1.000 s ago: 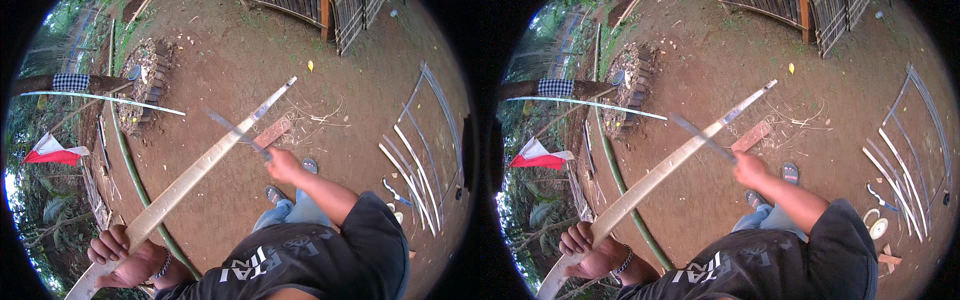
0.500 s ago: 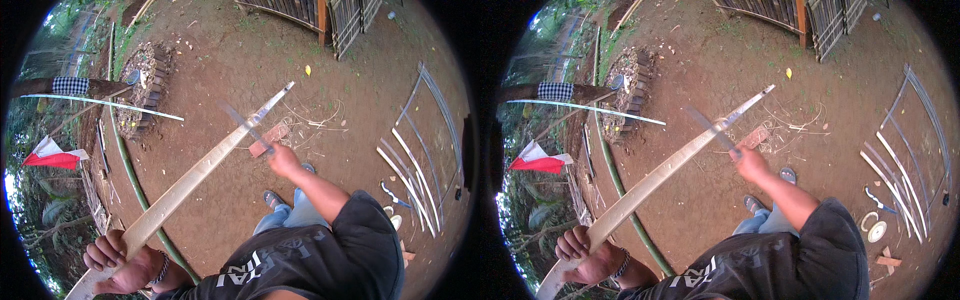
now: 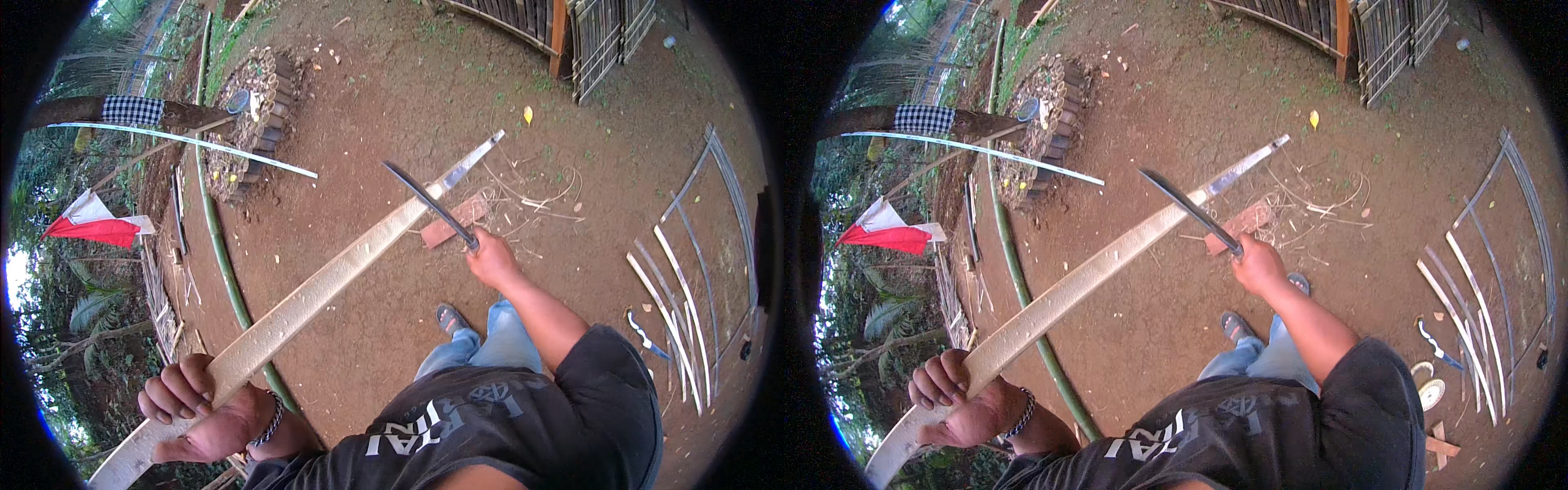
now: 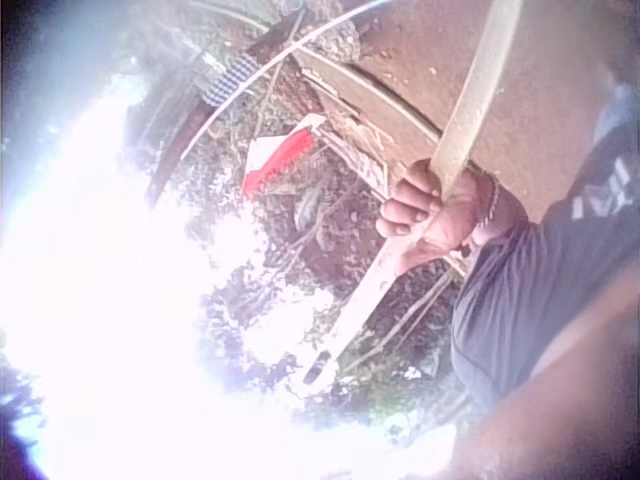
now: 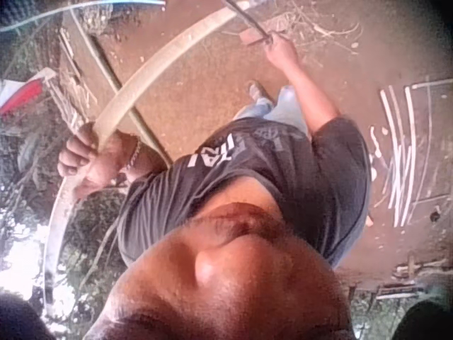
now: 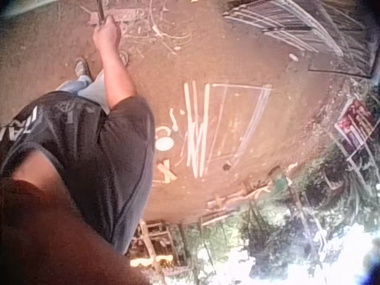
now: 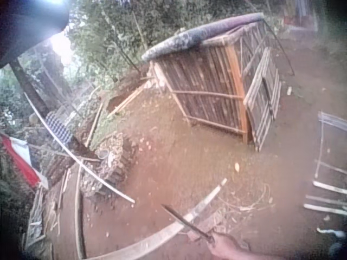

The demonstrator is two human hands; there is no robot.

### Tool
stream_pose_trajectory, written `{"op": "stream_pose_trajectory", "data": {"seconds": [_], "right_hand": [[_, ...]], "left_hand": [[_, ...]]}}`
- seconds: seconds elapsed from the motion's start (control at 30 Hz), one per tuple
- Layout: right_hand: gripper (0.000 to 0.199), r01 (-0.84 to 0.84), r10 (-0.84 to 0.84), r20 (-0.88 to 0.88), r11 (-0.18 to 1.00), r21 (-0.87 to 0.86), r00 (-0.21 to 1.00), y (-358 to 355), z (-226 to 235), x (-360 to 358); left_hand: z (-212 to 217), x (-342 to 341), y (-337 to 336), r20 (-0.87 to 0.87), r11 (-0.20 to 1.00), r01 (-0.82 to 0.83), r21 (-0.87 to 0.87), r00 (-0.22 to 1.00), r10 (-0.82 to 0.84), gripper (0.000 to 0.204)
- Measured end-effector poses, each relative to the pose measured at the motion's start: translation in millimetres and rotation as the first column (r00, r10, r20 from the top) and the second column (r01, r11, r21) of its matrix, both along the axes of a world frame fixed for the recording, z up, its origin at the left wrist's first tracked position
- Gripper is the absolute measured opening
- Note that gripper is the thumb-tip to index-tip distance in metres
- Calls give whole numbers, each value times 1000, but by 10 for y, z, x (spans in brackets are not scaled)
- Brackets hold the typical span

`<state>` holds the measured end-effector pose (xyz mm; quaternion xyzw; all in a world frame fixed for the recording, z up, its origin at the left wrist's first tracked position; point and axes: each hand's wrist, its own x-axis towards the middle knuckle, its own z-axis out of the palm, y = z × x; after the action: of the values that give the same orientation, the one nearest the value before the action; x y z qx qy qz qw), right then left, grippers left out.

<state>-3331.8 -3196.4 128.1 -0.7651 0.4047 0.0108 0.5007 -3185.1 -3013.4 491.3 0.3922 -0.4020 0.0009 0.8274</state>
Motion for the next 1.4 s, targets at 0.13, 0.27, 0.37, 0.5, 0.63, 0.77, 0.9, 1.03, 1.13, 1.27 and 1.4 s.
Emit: {"op": "stream_pose_trajectory", "data": {"seconds": [0.13,0.27,0.37,0.5,0.63,0.77,0.9,1.03,1.13,1.27,1.4], "right_hand": [[29,131,-82,-366,985,113,927,-257,-1265,-407],[24,84,-88,-490,996,-30,867,-2,-1694,-1161],[25,-13,-15,-599,999,-43,800,151,-2284,-1829],[27,155,-92,-670,987,35,737,645,-1931,-2351],[29,295,-190,-683,955,39,706,1107,-1356,-3028],[29,536,-423,-672,843,-45,608,1696,-1005,-3587],[29,670,-566,-670,730,-136,481,2469,-891,-3747],[30,800,-725,-636,533,-276,263,3550,-1538,-3841],[32,937,-821,-553,292,-191,144,3659,-835,-3233],[22,990,-984,-134,-126,64,-116,3735,-476,-2970],[18,602,-901,169,-119,790,-399,3312,-29,-2911]], "left_hand": [[33,-57,-58,22,998,49,44,999,-50,48],[24,174,230,33,991,127,50,991,-128,53],[-37,246,-162,79,997,50,-61,996,-45,69],[-634,491,-414,148,946,-303,-114,937,318,102],[-1152,593,-453,50,901,-431,45,902,429,83],[-756,479,-698,-60,955,-292,49,954,295,78],[137,202,-760,-84,962,-271,47,958,274,73],[399,556,-661,-301,997,-57,44,951,68,61],[632,483,-307,-411,997,79,-1,909,-73,59],[122,310,-256,-403,910,413,26,837,-369,60],[-533,-241,-230,-533,830,558,-11,699,-477,49]]}}
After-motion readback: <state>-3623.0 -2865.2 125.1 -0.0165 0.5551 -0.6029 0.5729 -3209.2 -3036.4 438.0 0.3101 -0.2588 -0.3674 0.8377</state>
